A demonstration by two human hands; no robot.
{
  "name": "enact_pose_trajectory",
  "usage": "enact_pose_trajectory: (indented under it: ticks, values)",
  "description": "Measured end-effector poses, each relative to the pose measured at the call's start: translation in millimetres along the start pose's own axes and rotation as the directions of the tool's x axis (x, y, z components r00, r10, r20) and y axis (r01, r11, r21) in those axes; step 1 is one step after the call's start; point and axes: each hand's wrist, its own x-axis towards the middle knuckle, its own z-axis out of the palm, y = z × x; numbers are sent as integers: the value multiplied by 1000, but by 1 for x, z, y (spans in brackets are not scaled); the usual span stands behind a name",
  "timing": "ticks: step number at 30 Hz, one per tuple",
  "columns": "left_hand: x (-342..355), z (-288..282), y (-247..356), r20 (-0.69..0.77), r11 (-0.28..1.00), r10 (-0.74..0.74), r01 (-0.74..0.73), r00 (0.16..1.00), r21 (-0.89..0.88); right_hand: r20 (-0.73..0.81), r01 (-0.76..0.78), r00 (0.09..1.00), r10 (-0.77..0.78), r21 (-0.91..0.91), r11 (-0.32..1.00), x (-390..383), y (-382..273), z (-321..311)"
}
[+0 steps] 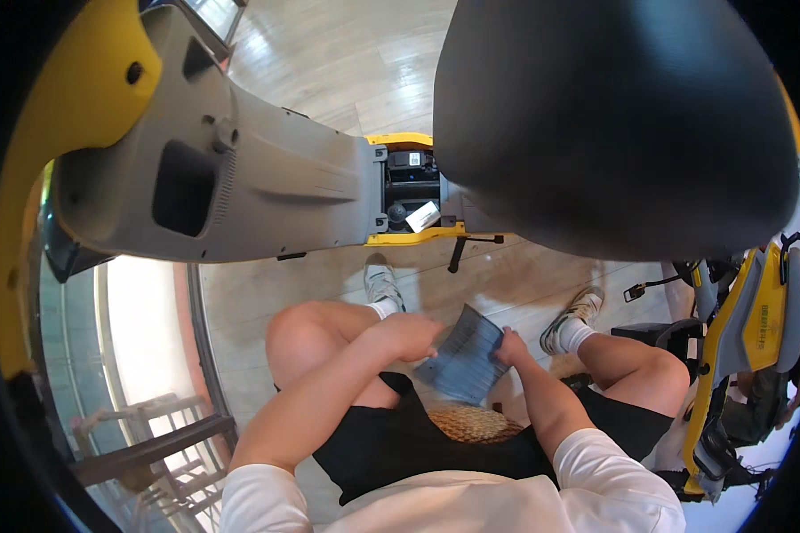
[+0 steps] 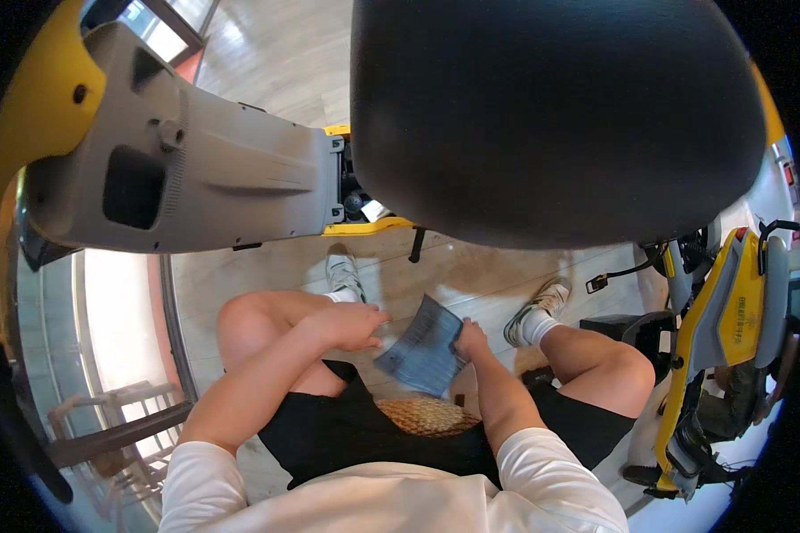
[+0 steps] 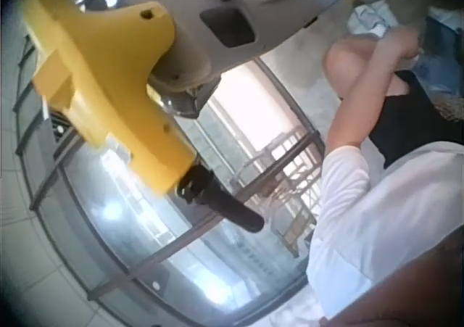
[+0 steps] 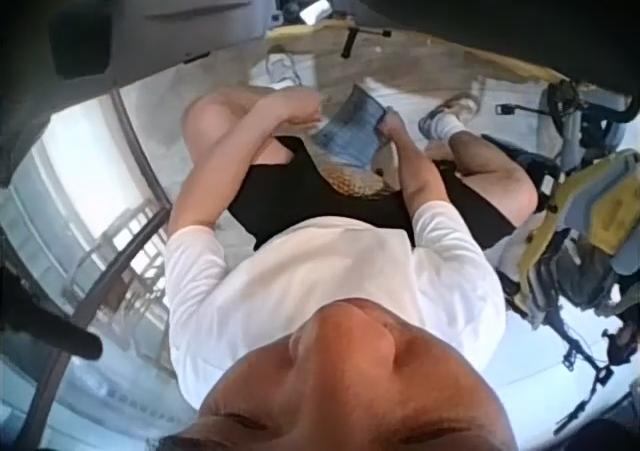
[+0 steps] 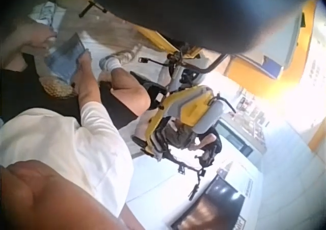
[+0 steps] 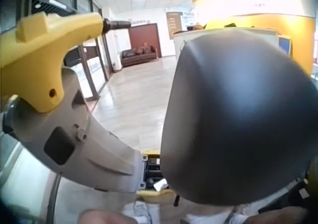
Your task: Using a power drill to remove parts from a scooter and then inspecting the internal battery compartment.
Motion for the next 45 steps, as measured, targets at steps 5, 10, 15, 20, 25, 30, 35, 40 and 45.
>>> enact_pose_trajectory:
  ticks: [5,10,15,20,25,30,35,40,45]
  values:
    - [21,-47,34,-67,986,165,-165,984,11,-351,121,923,159,656,745,117,61,-36]
    - [-17,-18,1,-191,999,36,-41,981,-22,-125,137,987,103,982,-127,94,-109,-122]
    - [2,-34,4,-147,996,85,-88,986,-16,-191,132,977,-97,894,-428,149,-56,-126]
    - [-15,-21,-6,-105,999,-24,19,994,-48,39,-108,993,-112,704,-702,121,-143,-109]
    - [-2,-28,-2,-96,994,65,-73,993,-78,91,7,992,92,675,-737,125,-155,-126]
    - [-7,-29,-13,-74,993,47,-55,996,-105,68,47,988,135,708,-705,142,-148,-123]
    - [-4,-28,-17,-80,995,22,-30,997,-100,53,-143,990,-134,454,-880,151,-82,-147]
    - [-19,-25,-17,-118,993,-7,-7,993,-121,142,-211,976,-167,400,-892,100,-114,-173]
    - [-20,-28,-10,-126,997,1,-11,992,-79,-11,-53,991,-136,888,-457,53,-124,-134]
